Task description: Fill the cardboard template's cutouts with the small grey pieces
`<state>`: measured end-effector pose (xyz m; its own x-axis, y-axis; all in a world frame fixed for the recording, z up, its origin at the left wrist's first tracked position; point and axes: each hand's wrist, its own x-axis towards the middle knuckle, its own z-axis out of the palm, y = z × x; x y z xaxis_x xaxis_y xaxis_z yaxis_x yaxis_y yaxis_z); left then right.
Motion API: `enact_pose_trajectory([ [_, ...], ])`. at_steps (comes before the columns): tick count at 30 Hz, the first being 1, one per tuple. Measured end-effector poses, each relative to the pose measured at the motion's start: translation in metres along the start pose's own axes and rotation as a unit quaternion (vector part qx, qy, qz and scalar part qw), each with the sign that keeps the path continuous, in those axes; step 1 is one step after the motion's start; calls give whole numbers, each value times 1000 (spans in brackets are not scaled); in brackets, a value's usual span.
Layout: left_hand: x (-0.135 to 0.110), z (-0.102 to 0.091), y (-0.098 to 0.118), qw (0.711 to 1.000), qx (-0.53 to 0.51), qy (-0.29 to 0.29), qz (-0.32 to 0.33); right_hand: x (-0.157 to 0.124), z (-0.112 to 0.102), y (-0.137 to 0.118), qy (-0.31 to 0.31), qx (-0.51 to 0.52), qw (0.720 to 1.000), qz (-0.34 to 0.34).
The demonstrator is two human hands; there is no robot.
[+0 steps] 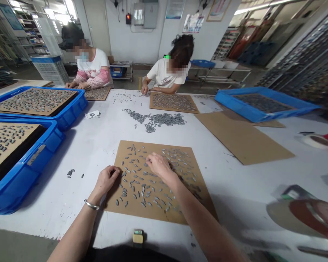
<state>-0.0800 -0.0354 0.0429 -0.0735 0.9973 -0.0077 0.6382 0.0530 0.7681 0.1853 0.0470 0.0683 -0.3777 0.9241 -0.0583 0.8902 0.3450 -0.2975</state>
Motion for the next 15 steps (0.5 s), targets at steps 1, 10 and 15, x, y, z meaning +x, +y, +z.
enact_pose_trajectory([
  [1, 0, 0, 0, 1000, 0, 0, 0, -3, 1, -3, -5, 0, 1000, -15],
  [10, 1, 2, -3, 1000, -5, -3, 6, -6, 12, -10, -13, 6, 999, -35],
  [15, 0, 3, -3, 1000, -4, -4, 9, -6, 15, -13, -15, 33, 999, -37],
])
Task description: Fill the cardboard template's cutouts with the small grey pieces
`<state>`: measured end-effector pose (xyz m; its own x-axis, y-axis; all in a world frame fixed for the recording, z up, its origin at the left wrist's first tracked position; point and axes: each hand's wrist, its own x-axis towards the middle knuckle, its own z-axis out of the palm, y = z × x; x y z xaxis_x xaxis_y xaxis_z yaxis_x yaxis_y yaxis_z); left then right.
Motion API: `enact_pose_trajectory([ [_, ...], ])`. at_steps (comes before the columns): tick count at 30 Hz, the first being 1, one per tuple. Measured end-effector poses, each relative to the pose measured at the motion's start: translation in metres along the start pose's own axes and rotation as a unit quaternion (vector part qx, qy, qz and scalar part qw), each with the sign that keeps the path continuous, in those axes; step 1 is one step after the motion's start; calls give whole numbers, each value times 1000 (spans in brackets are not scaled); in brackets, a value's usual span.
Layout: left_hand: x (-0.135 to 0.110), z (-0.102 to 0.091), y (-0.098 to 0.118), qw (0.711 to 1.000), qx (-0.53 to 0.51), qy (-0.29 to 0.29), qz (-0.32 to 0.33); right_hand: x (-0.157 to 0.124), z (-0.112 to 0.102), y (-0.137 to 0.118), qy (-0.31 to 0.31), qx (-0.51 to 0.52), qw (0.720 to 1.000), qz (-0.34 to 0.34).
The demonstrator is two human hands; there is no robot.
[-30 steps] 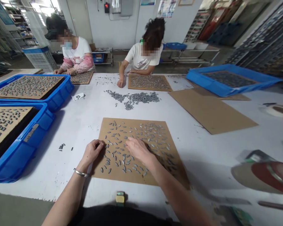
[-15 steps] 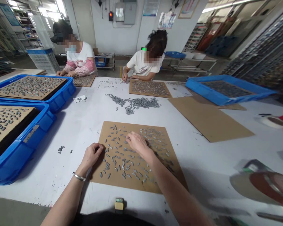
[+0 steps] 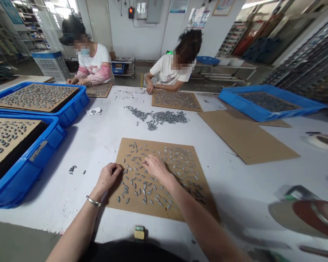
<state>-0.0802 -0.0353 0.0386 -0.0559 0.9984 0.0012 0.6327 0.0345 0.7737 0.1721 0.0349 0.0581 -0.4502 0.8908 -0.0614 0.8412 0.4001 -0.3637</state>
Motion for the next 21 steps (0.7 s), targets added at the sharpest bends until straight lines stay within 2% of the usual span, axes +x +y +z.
enact_pose_trajectory([
  [7, -1, 0, 2, 1000, -2, -1, 1, -17, -7, 6, -27, 19, 999, 0],
  [12, -1, 1, 1, 1000, 1, 3, 1, -15, -4, 5, -41, 17, 999, 17],
  [17, -2, -1, 3, 1000, 4, 1, 0, -11, -5, 6, -16, 17, 999, 31],
  [21, -1, -2, 3, 1000, 7, -3, -1, -22, -11, 12, 13, 20, 999, 32],
])
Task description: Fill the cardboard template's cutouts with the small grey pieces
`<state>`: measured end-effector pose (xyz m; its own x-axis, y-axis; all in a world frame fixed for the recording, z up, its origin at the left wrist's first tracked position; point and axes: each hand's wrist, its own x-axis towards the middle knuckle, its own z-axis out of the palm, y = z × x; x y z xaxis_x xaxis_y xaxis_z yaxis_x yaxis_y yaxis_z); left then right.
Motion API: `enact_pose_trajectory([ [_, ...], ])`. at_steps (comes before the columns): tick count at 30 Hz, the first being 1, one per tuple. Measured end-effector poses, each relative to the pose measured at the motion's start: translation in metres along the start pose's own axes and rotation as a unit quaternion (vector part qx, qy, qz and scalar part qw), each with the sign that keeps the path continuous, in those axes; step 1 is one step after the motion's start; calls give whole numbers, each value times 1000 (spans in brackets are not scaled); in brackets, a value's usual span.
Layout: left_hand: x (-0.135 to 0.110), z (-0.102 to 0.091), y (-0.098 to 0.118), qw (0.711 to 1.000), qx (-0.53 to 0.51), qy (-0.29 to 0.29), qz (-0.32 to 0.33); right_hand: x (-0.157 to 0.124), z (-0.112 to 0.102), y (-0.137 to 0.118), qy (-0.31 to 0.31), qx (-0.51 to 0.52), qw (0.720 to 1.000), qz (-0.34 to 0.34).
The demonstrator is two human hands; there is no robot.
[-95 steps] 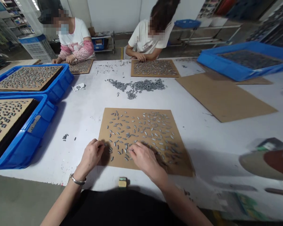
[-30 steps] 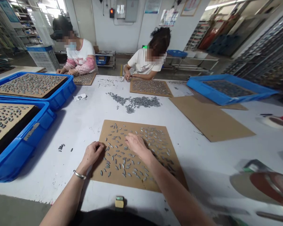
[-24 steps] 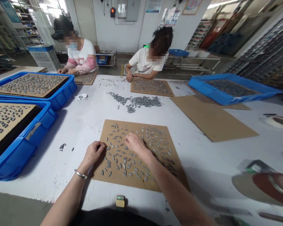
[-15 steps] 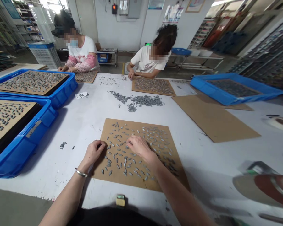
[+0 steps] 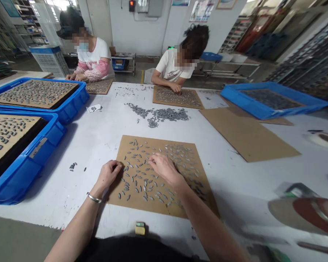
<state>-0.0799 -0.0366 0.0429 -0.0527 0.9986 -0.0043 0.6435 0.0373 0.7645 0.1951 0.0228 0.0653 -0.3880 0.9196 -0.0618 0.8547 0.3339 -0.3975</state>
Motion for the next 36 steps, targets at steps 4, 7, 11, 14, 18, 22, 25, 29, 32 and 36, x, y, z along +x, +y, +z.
enact_pose_trajectory([
  [4, 1, -1, 0, 1000, 7, -9, 0, -26, -2, 9, 7, -5, 1000, 5],
  [7, 1, 1, 1, 1000, 18, -15, 3, -48, 5, 13, -7, -8, 1000, 5],
  [11, 0, 5, 4, 999, 35, -14, 12, -63, 16, 10, 4, -5, 1000, 4],
  [14, -1, 7, 4, 999, 39, -11, 17, -61, 21, 4, 8, -13, 1000, 11],
  [18, -1, 5, 1, 1000, 29, 1, 12, -50, 24, -4, -5, -43, 999, 10],
  [22, -1, -2, 0, 1000, 14, 8, 3, -42, 26, -7, -18, -51, 998, 15],
  [25, -2, -4, 3, 1000, 14, 1, 4, -42, 26, -5, -2, -23, 1000, 17],
  [29, -4, 1, 8, 999, 38, -11, 19, -51, 23, 4, 74, 9, 997, 33],
  [32, -5, 6, 11, 997, 65, -14, 25, -63, 20, 10, 104, 31, 994, 31],
  [36, -6, 12, 16, 995, 92, -8, 24, -82, 23, 11, 82, 38, 995, 35],
])
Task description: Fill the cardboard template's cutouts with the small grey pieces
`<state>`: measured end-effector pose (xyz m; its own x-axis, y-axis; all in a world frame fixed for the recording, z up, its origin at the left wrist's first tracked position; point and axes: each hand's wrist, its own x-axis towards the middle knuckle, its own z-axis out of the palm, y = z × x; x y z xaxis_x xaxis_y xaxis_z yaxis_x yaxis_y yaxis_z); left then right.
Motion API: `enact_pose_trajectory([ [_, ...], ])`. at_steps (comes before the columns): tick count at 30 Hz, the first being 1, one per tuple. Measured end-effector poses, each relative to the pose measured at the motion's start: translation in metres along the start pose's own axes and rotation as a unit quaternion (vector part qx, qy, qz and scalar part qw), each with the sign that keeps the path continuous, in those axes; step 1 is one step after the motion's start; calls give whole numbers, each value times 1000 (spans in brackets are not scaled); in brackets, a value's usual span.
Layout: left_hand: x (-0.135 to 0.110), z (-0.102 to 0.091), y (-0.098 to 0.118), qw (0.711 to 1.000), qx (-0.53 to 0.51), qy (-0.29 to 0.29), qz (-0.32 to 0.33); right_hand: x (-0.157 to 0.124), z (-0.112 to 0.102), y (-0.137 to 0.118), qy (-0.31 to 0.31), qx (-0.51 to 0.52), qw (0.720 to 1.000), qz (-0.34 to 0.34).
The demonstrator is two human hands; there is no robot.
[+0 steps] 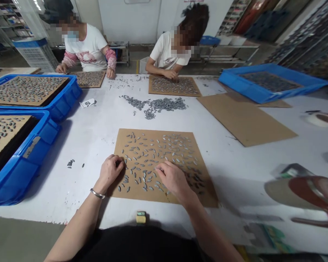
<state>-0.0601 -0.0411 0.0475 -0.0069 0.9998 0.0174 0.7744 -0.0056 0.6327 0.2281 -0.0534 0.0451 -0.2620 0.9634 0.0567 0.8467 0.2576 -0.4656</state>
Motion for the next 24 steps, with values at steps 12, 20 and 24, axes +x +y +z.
enact_pose_trajectory([
  [12, 5, -2, 2, 998, -8, 34, -47, -12, 1, -24, -66, -20, 998, -8],
  [20, 5, -11, -10, 991, -92, 62, -71, 23, -4, -52, -137, -86, 985, -56],
  [24, 6, -12, -12, 988, -118, 60, -76, 30, -7, -59, -170, -127, 976, -54],
])
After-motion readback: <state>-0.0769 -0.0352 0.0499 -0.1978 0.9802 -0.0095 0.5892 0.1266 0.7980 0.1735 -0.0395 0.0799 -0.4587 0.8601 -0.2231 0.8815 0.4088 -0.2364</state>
